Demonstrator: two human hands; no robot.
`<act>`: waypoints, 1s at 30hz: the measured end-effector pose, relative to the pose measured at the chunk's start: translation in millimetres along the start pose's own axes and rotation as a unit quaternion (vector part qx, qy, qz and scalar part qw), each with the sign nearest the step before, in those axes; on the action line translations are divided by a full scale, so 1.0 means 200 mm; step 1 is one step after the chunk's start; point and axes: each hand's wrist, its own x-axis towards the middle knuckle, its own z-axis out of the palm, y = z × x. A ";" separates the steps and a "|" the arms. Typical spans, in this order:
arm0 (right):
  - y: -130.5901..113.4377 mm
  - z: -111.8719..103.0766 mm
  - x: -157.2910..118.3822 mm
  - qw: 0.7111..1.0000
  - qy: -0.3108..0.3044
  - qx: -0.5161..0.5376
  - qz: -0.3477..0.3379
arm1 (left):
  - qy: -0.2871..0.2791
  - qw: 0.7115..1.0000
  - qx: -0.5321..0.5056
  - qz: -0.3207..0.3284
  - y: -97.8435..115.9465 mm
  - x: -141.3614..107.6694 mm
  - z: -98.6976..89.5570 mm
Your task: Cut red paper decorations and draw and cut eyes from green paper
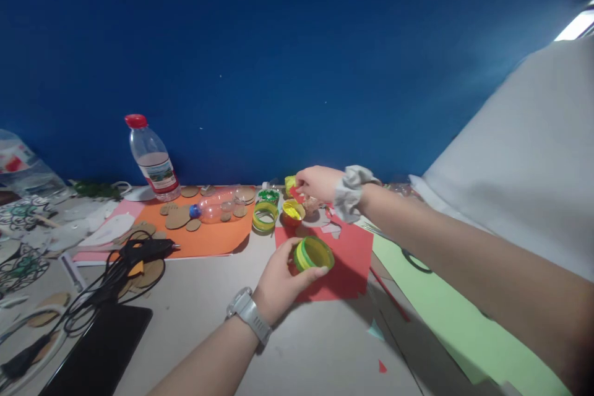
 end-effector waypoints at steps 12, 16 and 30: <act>0.00 0.19 -0.41 0.672 -0.019 0.718 -0.179 | -0.015 0.999 0.031 0.013 0.00 0.00 -0.01; 0.04 0.32 -0.51 0.607 -0.018 0.778 -0.161 | -0.014 0.999 0.036 0.007 -0.01 0.00 -0.01; 0.16 0.62 -0.75 0.506 0.007 0.861 -0.045 | 0.007 0.996 0.088 -0.006 -0.04 -0.02 -0.03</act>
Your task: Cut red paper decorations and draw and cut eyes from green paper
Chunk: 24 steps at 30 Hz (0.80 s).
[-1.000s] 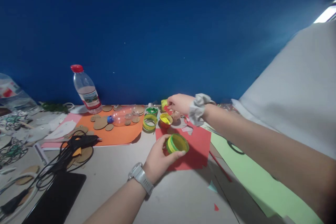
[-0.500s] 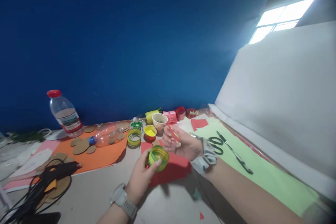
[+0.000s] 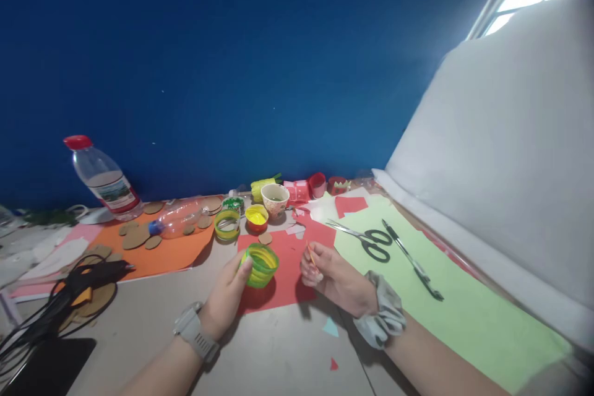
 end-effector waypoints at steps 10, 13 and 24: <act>0.11 -0.06 0.02 0.999 0.028 -0.002 0.020 | 0.014 0.999 0.042 0.009 0.06 0.00 0.02; 0.10 -0.06 0.02 0.999 0.038 -0.011 0.013 | 0.015 0.998 0.057 0.017 0.08 0.00 0.02; 0.11 -0.07 0.02 0.992 0.081 -0.093 0.015 | -0.034 0.999 -0.021 0.005 0.08 -0.04 0.01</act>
